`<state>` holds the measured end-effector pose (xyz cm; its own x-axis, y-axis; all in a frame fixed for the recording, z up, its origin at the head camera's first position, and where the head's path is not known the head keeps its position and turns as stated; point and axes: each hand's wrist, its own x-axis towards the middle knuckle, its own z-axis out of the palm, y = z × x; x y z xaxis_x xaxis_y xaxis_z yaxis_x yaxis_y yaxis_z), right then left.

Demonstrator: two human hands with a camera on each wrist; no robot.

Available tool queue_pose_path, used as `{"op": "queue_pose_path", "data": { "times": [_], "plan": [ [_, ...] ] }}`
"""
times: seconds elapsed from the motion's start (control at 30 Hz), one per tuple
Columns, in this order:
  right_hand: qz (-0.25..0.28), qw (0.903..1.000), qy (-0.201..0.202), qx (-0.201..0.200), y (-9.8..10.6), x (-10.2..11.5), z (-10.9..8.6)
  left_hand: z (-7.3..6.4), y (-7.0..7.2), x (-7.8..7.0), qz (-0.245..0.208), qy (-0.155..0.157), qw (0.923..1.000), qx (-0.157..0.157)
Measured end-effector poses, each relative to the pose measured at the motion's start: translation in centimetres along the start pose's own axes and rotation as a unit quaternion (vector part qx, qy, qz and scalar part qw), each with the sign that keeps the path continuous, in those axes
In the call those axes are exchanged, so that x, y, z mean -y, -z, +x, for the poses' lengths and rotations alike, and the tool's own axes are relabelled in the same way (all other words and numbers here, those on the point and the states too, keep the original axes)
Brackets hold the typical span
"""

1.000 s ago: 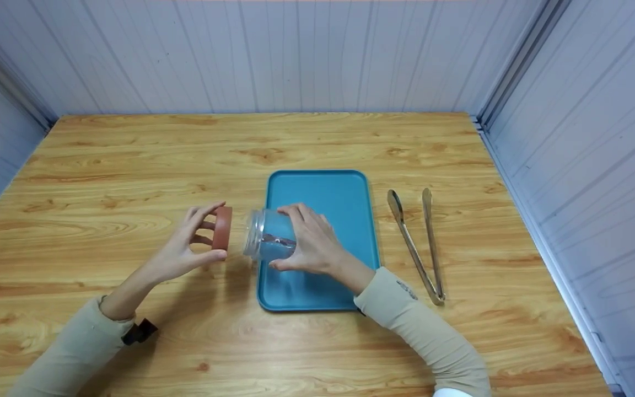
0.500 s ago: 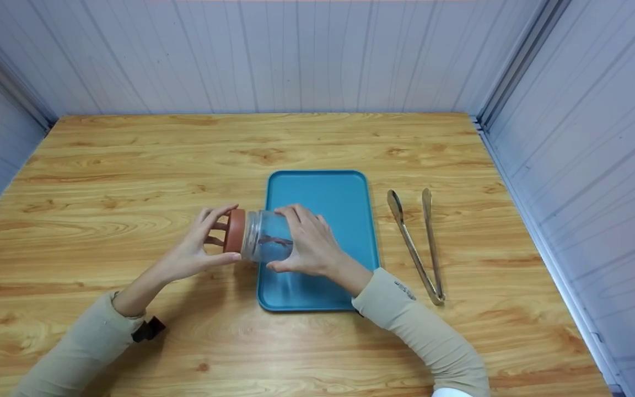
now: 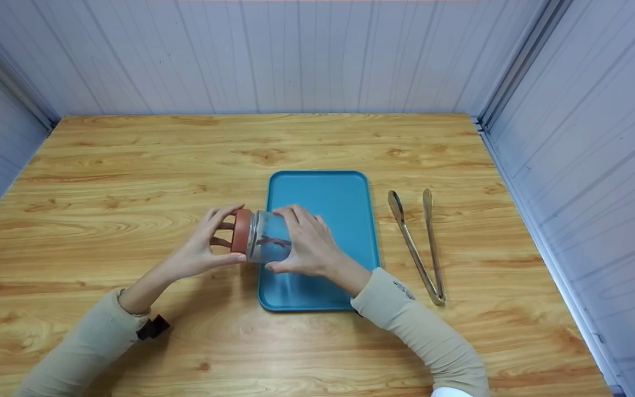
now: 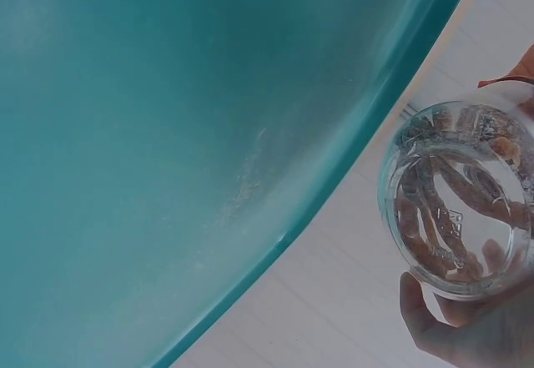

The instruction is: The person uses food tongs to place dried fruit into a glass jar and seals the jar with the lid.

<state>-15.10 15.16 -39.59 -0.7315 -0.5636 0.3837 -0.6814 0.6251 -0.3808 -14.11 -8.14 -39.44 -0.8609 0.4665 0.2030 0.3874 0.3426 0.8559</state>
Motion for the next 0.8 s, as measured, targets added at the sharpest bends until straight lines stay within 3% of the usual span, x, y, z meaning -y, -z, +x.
{"op": "queue_pose_path", "data": {
  "times": [0.3,0.57,0.8],
  "plan": [
    [-0.005,0.9999,0.002,0.009,0.03,0.09,0.02,0.05,-0.06,-0.09,-0.027,0.01,0.9994,0.019],
    [-0.006,0.9998,-0.002,0.017,-0.01,0.03,0.04,-0.18,0.02,-0.11,0.04,0.004,0.9991,0.014],
    [0.006,0.9997,-0.007,0.021,-0.05,0.02,0.07,-0.33,0.15,-0.3,0.05,0.031,0.9982,0.014]
  ]
}}
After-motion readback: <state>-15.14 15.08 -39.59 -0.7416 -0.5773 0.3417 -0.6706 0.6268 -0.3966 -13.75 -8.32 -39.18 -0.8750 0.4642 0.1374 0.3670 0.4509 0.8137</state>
